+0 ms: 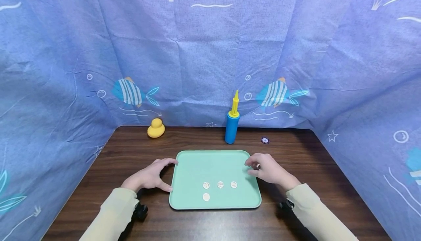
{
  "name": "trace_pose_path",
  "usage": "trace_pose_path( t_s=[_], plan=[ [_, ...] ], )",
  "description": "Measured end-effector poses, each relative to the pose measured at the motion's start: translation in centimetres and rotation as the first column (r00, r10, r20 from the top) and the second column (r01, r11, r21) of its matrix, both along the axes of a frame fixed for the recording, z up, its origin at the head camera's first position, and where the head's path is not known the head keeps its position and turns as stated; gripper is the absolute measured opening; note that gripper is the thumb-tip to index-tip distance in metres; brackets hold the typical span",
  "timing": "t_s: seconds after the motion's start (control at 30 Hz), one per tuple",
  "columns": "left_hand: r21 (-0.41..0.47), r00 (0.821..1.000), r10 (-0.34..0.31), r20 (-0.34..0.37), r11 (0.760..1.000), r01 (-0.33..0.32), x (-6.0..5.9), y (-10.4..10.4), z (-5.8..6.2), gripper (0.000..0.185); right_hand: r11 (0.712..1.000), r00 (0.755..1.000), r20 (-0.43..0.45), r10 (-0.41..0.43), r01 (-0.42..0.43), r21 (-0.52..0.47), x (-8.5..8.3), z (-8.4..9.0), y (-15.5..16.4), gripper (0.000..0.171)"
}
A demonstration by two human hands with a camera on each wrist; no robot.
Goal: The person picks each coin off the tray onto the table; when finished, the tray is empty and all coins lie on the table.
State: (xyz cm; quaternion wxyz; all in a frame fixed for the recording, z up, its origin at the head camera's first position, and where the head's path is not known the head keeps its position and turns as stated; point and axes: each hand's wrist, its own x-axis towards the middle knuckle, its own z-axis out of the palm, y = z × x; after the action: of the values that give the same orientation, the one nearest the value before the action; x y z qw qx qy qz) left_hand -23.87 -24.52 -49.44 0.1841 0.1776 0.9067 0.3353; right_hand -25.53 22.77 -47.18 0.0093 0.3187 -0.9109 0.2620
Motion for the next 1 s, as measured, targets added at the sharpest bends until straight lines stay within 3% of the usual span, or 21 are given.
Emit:
trace_pose_path(
  t_s=[0.17, 0.47, 0.63, 1.0],
  plan=[
    [0.001, 1.0, 0.0, 0.004, 1.0, 0.0, 0.1, 0.0, 0.0, 0.095, 0.999, 0.999, 0.03, 0.025, -0.026, 0.019, 0.3, -0.2, -1.4, 0.022],
    [0.017, 0.999, -0.028, -0.017, 0.999, 0.028, 0.0, -0.1, 0.0, 0.095, 0.982, 0.98, 0.073, 0.186, -0.187, 0.011, 1.0, -1.2, -3.5, 0.022],
    [0.017, 0.999, -0.03, -0.026, 0.999, 0.03, 0.0, -0.1, -0.1, 0.095, 0.981, 0.975, 0.132, 0.176, -0.185, 0.059, 1.3, -1.4, -4.5, 0.023],
    [0.013, 0.999, -0.026, -0.024, 1.0, 0.026, -0.1, -0.1, -0.2, 0.095, 0.973, 0.97, 0.123, 0.212, -0.221, 0.067, 1.5, -1.4, -5.5, 0.021]
  ],
)
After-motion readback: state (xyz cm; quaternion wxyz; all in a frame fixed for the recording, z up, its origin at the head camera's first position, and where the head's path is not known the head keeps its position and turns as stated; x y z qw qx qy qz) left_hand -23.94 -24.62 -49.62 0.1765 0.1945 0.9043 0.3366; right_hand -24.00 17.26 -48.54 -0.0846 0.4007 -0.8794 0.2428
